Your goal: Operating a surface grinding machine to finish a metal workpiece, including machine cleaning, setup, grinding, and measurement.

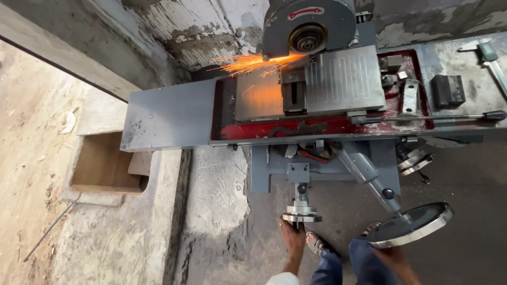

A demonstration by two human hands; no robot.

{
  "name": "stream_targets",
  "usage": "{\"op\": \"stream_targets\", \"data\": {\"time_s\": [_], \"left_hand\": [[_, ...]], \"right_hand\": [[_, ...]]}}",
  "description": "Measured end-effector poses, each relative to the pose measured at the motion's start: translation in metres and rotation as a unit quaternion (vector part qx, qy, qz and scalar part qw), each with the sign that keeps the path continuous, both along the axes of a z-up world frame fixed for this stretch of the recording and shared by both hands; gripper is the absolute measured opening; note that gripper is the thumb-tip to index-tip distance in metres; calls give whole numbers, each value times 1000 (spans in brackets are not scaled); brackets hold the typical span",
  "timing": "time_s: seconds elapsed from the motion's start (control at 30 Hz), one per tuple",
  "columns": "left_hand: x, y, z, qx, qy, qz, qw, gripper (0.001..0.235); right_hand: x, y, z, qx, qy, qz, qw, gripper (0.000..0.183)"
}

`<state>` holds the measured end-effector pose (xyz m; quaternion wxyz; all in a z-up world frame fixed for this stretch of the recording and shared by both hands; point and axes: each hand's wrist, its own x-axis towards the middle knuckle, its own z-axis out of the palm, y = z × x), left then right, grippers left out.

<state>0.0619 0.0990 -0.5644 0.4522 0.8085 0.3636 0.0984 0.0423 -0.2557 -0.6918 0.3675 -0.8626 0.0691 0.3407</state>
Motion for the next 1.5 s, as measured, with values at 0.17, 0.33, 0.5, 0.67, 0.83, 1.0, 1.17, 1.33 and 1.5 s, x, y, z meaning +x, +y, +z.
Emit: {"op": "stream_targets", "data": {"time_s": [0.17,0.33,0.5,0.67,0.83,1.0,1.17,1.33,1.5], "left_hand": [[-17,112,-42,27,-82,-128,988,32],[1,163,-18,-250,42,-201,946,32],[19,163,-73,-364,80,-148,916,44],[11,152,-41,-89,2,-104,991,49],[12,145,59,-226,88,-211,947,55],[7,125,83,-343,102,-236,904,78],[17,85,99,-394,130,-173,893,98],[27,9,146,-142,213,-126,959,119],[10,62,78,-65,216,-157,962,137]], "right_hand": [[58,-68,137,131,83,-40,987,48],[118,-123,47,66,0,-153,986,22],[13,19,-58,79,-197,-35,976,30],[-16,109,48,-339,-71,222,912,39],[72,-47,72,-78,-295,-66,950,42],[103,-120,149,-140,14,-68,988,30],[-32,-11,86,38,103,-90,990,28],[6,-24,-6,-184,-246,206,929,34],[7,0,59,-23,-16,83,996,42]]}}
